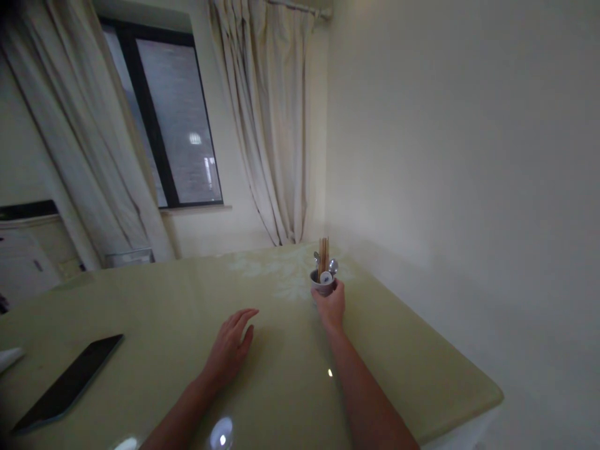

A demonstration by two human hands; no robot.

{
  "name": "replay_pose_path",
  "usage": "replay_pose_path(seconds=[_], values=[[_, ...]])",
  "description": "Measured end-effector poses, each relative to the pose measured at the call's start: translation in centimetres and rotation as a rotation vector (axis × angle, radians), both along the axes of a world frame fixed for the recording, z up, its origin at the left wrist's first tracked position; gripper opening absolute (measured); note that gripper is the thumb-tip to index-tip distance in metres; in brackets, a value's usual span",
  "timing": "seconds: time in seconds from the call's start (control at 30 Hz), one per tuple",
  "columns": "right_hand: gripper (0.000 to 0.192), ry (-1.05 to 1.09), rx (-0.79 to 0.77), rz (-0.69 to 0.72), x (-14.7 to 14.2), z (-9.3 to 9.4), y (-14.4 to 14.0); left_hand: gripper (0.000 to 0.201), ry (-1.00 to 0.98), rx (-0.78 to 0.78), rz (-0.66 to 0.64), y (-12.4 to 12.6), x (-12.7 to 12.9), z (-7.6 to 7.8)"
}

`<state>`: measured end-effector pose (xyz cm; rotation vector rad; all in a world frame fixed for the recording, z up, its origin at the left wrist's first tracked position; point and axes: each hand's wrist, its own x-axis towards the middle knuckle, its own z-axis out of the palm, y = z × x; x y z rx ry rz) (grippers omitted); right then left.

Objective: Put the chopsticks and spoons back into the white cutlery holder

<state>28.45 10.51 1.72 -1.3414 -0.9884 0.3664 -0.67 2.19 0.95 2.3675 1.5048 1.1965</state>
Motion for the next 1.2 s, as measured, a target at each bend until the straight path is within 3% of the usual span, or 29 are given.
replay_pose_path(seconds=[0.2, 0.3, 0.47, 0.57, 0.67, 0.8, 1.0, 1.2], values=[[0.065, -0.038, 0.057, 0.239, -3.7, 0.5, -1.8, 0.037, -0.252, -0.120, -0.013, -0.2, 0.5, 0.2], [0.067, -0.040, 0.057, 0.468, -6.3, 0.5, -3.1, 0.046, -0.483, -0.195, 0.003, -0.2, 0.7, 1.2], [0.069, -0.080, 0.014, 0.778, -9.2, 1.0, -5.4, 0.064, -0.878, -0.163, -0.003, 1.7, -0.1, 5.2], [0.070, -0.108, 0.014, 0.862, -9.8, 1.3, -6.2, 0.071, -1.000, -0.264, -0.085, 3.7, -0.7, 8.3], [0.069, -0.118, 0.016, 0.902, -10.0, 1.5, -6.6, 0.069, -1.000, -0.422, -0.204, 5.5, -0.9, 10.7], [0.068, -0.127, 0.030, 0.922, -10.0, 1.8, -6.9, 0.068, -0.916, -0.571, -0.272, 6.4, -0.8, 11.8], [0.068, -0.107, 0.015, 0.938, -9.9, 1.7, -6.9, 0.060, -0.833, -0.531, -0.236, 5.9, 0.1, 13.0], [0.072, -0.099, 0.011, 0.957, -9.7, 1.1, -6.3, 0.056, -0.696, -0.263, -0.235, 4.4, 2.0, 17.6]])
